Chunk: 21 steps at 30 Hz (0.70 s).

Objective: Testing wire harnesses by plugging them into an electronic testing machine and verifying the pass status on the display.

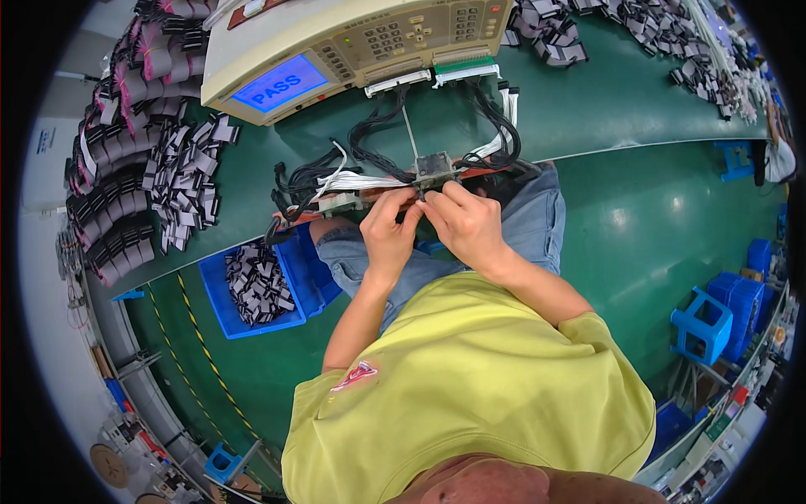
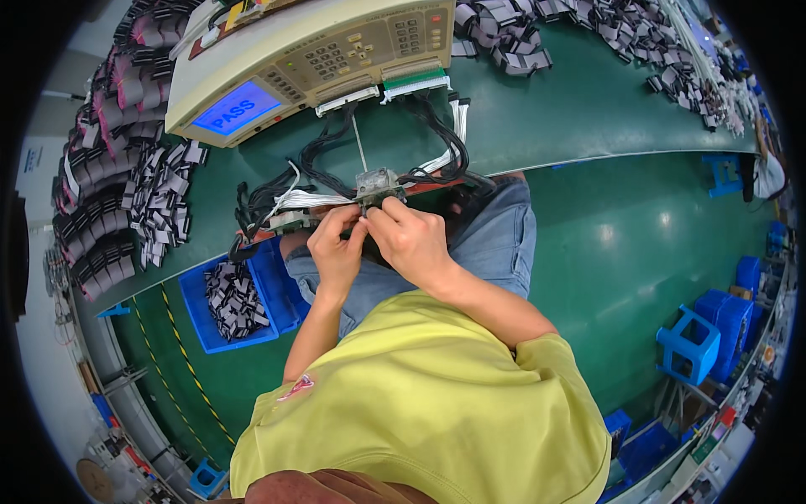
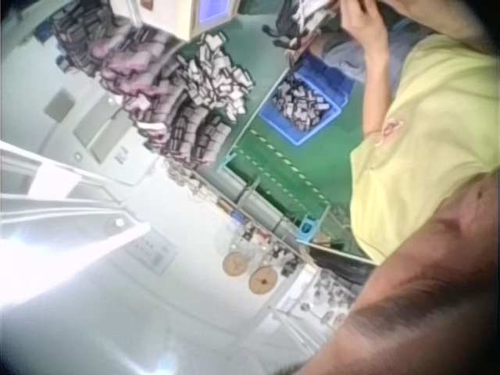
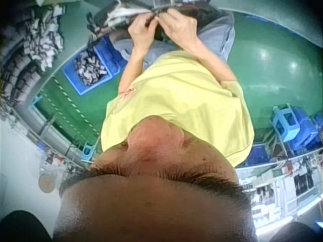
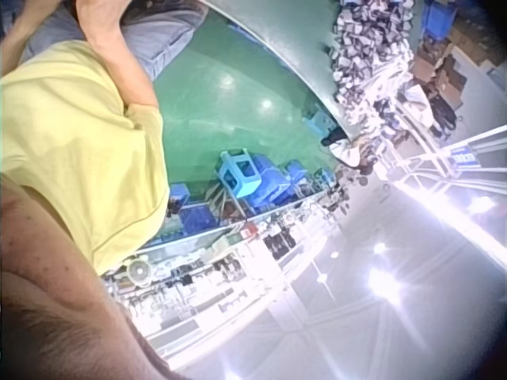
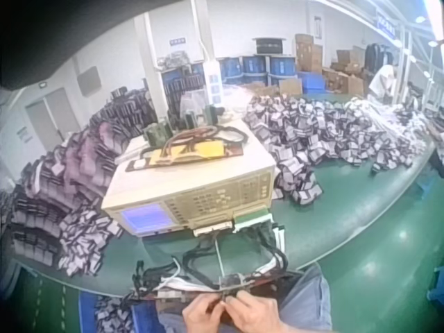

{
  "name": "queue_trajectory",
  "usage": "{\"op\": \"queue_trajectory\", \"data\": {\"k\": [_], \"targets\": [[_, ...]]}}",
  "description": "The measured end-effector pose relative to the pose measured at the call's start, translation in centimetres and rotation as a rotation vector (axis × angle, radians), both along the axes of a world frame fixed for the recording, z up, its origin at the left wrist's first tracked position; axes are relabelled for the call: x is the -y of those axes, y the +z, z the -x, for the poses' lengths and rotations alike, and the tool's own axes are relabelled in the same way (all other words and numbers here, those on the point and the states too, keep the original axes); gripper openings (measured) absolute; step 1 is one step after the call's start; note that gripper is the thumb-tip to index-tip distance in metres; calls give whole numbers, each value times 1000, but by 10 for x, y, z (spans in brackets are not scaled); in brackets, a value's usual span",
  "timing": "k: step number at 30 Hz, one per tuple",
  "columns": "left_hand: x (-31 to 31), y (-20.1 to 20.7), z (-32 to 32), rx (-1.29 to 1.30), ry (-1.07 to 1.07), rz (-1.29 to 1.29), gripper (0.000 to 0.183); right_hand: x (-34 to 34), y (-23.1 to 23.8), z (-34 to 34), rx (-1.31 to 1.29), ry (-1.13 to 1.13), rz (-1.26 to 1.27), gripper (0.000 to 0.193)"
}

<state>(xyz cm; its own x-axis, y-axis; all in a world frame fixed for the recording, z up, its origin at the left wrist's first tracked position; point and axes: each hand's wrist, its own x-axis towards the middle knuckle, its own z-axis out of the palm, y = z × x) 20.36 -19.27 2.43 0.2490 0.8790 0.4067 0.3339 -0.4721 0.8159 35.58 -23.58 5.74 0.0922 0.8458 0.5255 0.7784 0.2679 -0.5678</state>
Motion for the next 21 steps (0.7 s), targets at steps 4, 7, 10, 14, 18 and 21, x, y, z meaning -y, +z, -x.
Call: {"op": "queue_trajectory", "data": {"k": [4,7,10,14,18,21], "targets": [[-2,-2,-1,-1,-1,0,23,-1,-2,-1,-14,11,-6,12],[-2,-2,-3,21,-2,20,20,0,-2,0,-22,-15,25,12],[0,-1,-9,-52,82,-6,18,-2,-2,4,-19,-79,39,13],[2,-2,-13,-22,149,-44,14,-7,-3,11,-59,-115,21,16],[1,4,-5,-20,93,29,15,-8,0,11,-39,-90,6,19],[3,35,14,21,-48,149,19,-9,0,-2,1,7,-23,20]]}}
